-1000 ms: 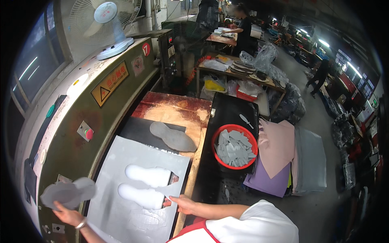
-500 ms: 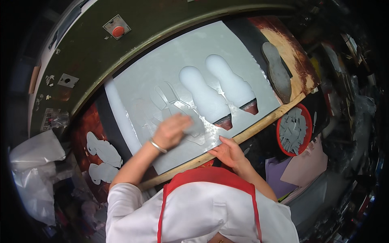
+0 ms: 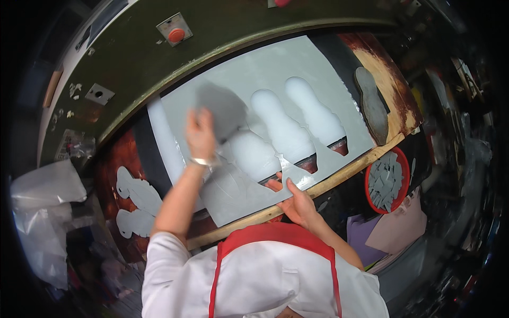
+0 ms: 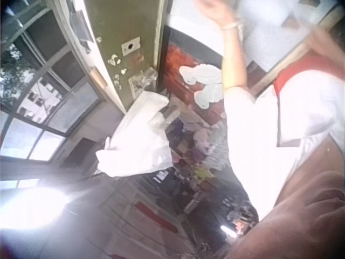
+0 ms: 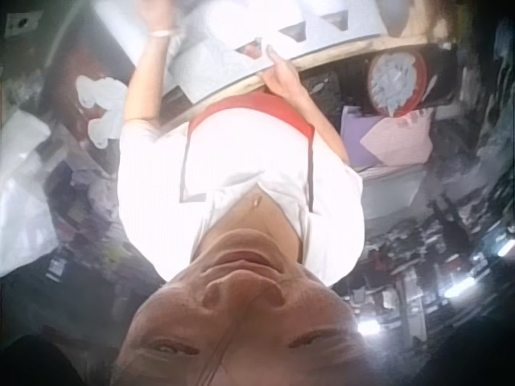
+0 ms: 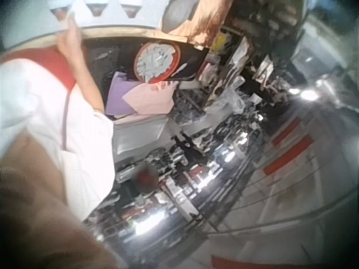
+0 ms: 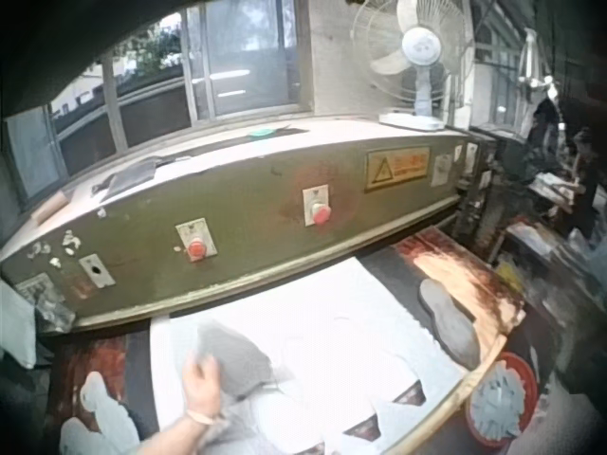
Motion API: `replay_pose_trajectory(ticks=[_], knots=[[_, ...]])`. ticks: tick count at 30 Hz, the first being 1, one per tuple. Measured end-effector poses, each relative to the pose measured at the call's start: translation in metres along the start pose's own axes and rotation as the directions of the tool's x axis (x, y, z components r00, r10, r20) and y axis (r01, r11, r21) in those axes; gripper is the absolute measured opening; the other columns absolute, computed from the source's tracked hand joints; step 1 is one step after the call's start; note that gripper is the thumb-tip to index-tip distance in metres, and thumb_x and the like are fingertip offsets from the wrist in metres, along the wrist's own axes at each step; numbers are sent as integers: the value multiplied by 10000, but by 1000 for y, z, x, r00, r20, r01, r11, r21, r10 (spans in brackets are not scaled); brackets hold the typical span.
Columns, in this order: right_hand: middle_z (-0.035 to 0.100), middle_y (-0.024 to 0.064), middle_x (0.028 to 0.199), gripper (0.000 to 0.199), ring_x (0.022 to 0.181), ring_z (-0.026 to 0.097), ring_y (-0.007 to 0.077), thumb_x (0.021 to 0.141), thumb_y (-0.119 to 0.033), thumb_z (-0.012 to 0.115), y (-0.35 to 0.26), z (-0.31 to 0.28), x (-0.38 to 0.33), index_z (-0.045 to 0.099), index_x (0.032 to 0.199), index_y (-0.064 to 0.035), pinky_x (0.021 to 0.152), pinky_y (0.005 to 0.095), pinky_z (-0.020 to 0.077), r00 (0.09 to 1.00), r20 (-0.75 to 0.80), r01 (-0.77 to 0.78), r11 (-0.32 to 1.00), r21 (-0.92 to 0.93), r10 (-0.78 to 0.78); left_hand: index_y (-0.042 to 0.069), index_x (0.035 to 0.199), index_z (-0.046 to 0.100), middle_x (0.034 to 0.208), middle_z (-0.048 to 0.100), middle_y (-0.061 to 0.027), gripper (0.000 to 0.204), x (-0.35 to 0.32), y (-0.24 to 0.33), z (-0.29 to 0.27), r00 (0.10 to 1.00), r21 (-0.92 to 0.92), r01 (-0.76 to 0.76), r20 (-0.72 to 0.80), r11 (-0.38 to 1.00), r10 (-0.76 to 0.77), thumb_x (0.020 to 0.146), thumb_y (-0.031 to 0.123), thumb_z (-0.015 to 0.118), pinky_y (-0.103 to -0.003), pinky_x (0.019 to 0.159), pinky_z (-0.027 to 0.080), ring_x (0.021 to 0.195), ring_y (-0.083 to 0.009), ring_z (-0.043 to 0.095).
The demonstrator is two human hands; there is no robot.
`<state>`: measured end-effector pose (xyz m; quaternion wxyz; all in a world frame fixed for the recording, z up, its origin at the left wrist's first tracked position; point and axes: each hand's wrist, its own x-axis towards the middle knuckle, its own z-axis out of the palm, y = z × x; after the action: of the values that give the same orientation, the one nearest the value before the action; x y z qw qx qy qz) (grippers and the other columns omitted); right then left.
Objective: The person places a large sheet of light-colored material onto a cutting machine, aligns it, and presses a button to cut out multiple shoe-shaped pieces. The person removes the cut pieces and the remaining sheet, then repeats the process with a new sheet.
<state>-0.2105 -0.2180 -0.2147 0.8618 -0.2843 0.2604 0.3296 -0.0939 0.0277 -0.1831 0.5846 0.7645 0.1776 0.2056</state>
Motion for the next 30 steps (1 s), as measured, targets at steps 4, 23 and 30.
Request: replay_pose_trajectory(ticks=[4, 23, 30], knots=[[536, 176, 1271, 381, 1268, 442, 308, 1039, -294, 312, 1, 1, -6, 386, 1339, -71, 1065, 521, 345, 999, 1, 33, 999, 2, -33, -12, 993, 532, 889, 575, -28, 241, 95, 71, -57, 794, -113, -568, -336, 816, 506, 978, 229, 537, -238, 717, 437, 803, -98, 505], [420, 155, 1412, 498, 1345, 343, 276, 965, -99, 466, 60, 29, 5, 292, 1429, -51, 1103, 464, 280, 867, 493, -72, 997, -10, 68, 76, 1262, 558, 1225, 580, -169, 521, -73, -49, -108, 347, -62, -803, 760, 593, 549, 748, 104, 642, -473, 1017, 400, 1119, -372, 555], [420, 239, 1393, 490, 1343, 352, 316, 1015, -232, 408, 68, 30, -4, 258, 1442, -44, 1096, 467, 302, 982, 117, -119, 964, -236, 150, -28, 1163, 541, 1118, 615, -185, 343, -51, -16, -105, 982, 7, -93, -165, 996, 93, 918, 206, 595, -348, 884, 463, 1030, -249, 587]])
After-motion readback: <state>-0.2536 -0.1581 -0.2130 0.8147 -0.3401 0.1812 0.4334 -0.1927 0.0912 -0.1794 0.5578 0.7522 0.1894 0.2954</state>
